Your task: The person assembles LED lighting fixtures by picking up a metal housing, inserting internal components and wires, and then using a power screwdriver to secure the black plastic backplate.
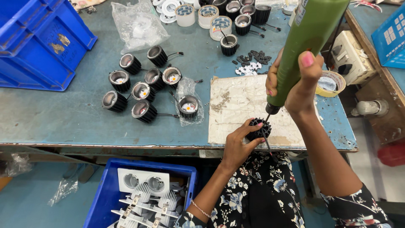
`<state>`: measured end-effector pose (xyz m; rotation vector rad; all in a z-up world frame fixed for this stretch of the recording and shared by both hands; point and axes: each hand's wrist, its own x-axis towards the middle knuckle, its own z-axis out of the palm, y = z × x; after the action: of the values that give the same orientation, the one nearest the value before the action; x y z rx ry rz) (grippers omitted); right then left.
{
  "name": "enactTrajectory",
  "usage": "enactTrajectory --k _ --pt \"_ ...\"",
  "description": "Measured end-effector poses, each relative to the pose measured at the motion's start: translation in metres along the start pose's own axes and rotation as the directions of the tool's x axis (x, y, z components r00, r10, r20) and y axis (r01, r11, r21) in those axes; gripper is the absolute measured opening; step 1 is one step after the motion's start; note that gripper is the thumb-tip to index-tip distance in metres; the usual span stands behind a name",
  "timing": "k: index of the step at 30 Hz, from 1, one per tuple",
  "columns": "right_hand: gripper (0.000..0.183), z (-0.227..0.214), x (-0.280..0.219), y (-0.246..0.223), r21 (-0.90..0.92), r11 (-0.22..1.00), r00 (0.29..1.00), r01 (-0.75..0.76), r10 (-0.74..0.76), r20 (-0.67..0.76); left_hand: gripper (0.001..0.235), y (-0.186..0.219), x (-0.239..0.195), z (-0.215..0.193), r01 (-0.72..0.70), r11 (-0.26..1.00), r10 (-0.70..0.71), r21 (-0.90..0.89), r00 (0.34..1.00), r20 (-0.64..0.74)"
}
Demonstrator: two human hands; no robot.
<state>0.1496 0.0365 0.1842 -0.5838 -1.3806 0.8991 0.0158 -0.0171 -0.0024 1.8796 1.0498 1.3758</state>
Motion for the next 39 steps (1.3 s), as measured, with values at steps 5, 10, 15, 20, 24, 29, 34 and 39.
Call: enactTrajectory --k 5,10,15,20,24,29,34,39 --pt "0.074 -0.006 0.003 0.001 0.041 0.999 1.0 -0.022 0.022 -0.002 0.041 0.001 0.0 0.0 -0.016 1.0 0.016 0.005 1.0 -0.013" --pt "0.075 -0.01 0.0 0.0 0.044 0.999 1.0 0.003 -0.003 0.014 0.04 0.003 0.0 -0.001 -0.01 1.0 0.01 0.021 1.0 -0.011" --pt "0.073 -0.011 -0.004 0.004 0.077 0.997 1.0 -0.009 0.01 -0.012 0.044 0.004 0.0 -0.001 0.026 0.999 -0.027 -0.03 0.999 -0.023" --pt "0.075 -0.012 -0.005 0.007 0.126 0.992 1.0 -0.021 0.02 0.01 0.046 0.003 0.001 0.0 0.029 1.0 -0.029 -0.012 1.0 -0.009" --pt "0.076 -0.011 -0.006 0.001 0.116 0.993 0.999 -0.012 0.008 0.033 0.048 0.005 0.002 -0.001 0.01 1.0 -0.01 -0.005 1.0 -0.023" --pt "0.082 -0.024 0.002 -0.007 0.083 0.996 0.999 0.044 -0.046 0.019 0.049 0.009 0.0 0.0 -0.002 0.999 0.003 0.033 1.0 -0.029" --pt "0.087 -0.069 0.006 -0.034 -0.069 0.989 0.99 0.134 -0.136 -0.027 0.056 0.023 0.004 -0.02 -0.05 0.993 0.052 -0.103 0.999 0.014" --pt "0.081 -0.109 -0.031 -0.058 -0.096 0.992 0.995 0.085 -0.09 -0.045 0.028 0.017 0.041 -0.008 -0.012 0.99 -0.003 -0.141 0.995 -0.105"
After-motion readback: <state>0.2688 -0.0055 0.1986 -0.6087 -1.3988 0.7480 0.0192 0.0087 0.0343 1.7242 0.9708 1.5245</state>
